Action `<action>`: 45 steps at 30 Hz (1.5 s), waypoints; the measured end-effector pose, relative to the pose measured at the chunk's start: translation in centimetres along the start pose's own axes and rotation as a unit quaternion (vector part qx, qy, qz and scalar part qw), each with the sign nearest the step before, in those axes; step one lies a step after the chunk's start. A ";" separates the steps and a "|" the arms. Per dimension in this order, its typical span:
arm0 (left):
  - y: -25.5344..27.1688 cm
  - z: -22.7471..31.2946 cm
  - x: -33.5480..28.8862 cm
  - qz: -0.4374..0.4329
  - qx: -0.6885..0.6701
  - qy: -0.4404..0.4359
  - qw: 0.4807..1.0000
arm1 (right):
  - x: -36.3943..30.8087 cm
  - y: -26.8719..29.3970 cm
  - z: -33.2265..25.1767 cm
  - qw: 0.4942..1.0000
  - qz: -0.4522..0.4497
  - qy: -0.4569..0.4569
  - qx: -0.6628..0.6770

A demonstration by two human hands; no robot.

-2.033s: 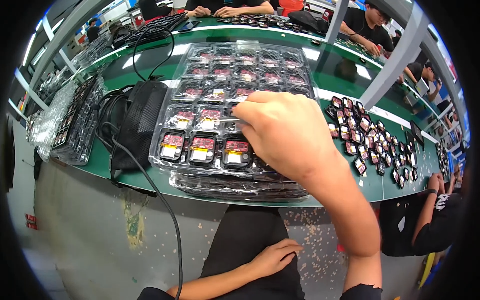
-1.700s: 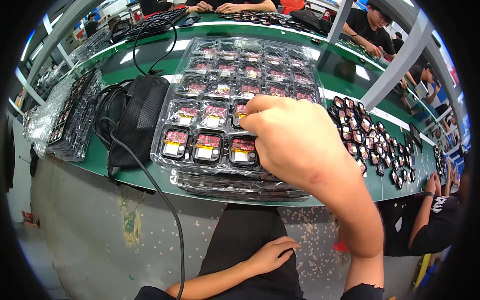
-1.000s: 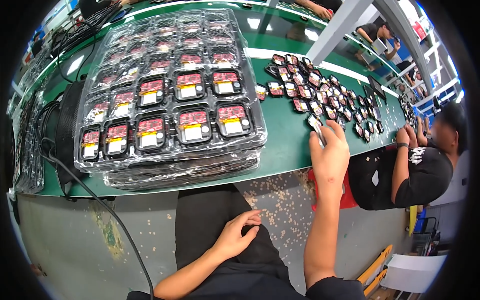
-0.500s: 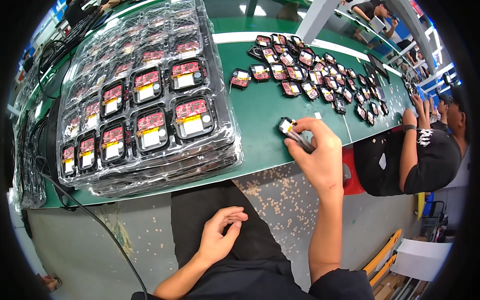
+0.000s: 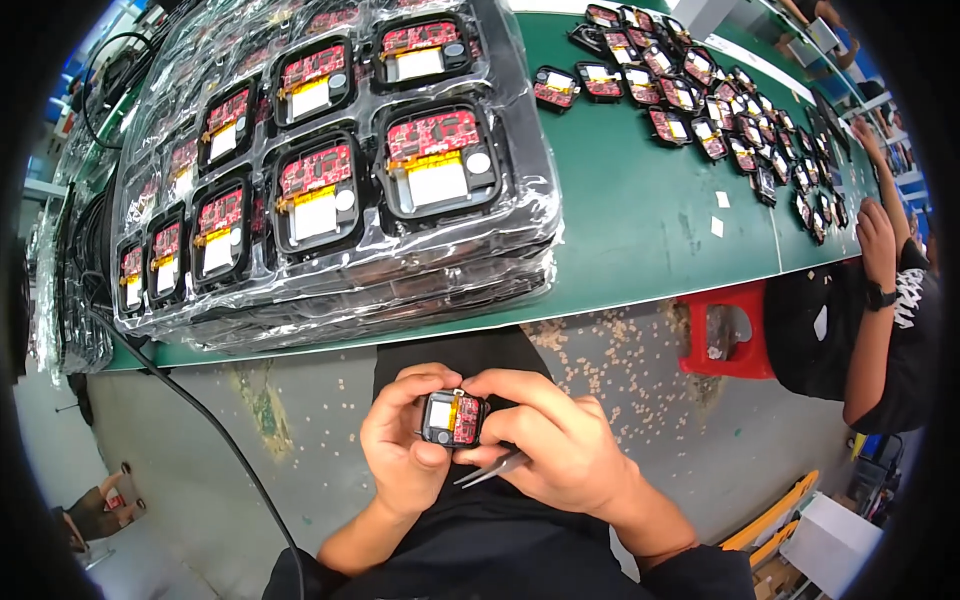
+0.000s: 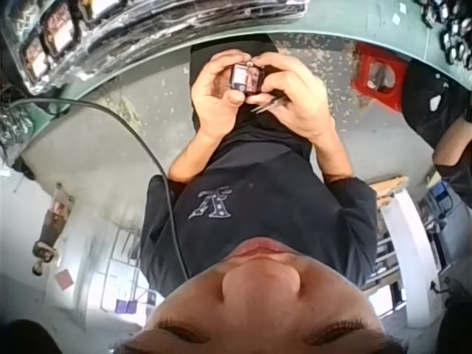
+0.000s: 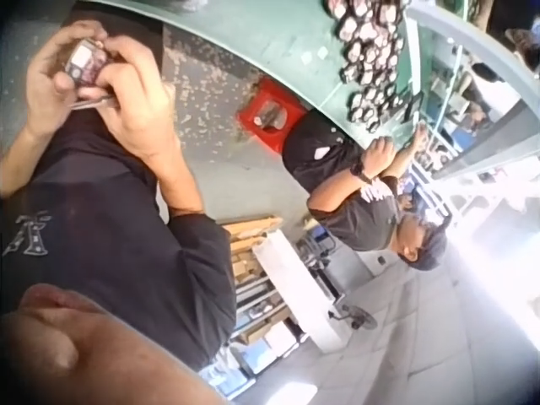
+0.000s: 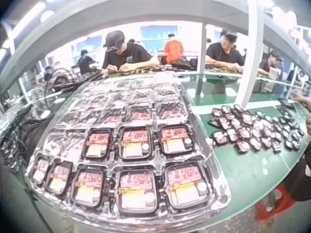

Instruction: Assembling small electronic devices by using tweezers to place internal components into housings on a production line.

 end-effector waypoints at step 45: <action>5.2 0.0 -1.7 0.137 -0.018 0.028 0.990 | 0.6 -3.3 -0.7 0.983 0.041 0.061 -0.171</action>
Point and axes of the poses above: each hand's wrist, its own x-axis towards the middle knuckle, its own y-axis out of the back of the hand, z = x × y, the point moved 10 cm from there along x, towards the middle knuckle, and after that the axes turned 9 degrees about -y, right-handed, at the moved point
